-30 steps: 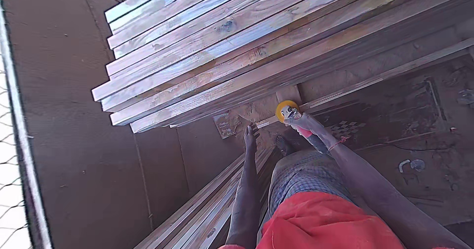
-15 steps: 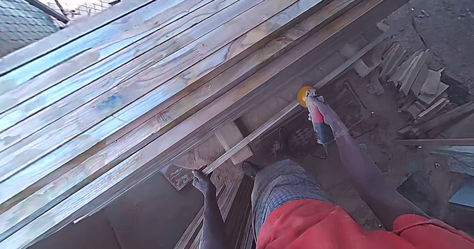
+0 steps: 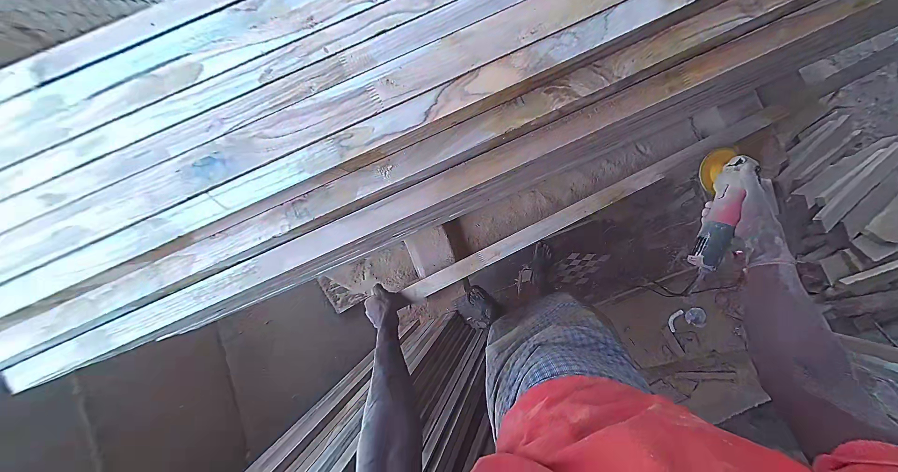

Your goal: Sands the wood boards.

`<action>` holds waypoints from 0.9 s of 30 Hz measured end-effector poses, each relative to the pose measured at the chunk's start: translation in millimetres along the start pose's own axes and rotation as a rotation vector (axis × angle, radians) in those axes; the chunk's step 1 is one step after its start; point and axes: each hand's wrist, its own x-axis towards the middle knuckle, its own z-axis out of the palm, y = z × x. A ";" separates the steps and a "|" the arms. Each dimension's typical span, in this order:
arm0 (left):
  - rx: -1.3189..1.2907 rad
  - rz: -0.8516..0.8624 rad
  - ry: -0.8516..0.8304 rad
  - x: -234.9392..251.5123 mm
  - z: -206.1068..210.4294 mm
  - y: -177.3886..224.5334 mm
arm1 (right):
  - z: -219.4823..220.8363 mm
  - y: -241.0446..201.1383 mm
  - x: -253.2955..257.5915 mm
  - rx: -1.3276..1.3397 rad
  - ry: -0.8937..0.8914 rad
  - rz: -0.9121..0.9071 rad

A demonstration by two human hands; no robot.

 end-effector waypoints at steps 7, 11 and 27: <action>-0.091 0.133 -0.132 -27.2 52.5 24.3 | 118.6 62.8 -82.9 -0.352 -0.368 0.068; -0.564 0.129 -0.372 -20.3 48.3 -1.8 | 212.4 110.7 -176.6 -0.476 -0.631 0.014; -1.131 -0.077 -0.316 15.2 -8.0 -115.7 | 414.9 170.9 -394.1 -1.026 -0.983 -0.222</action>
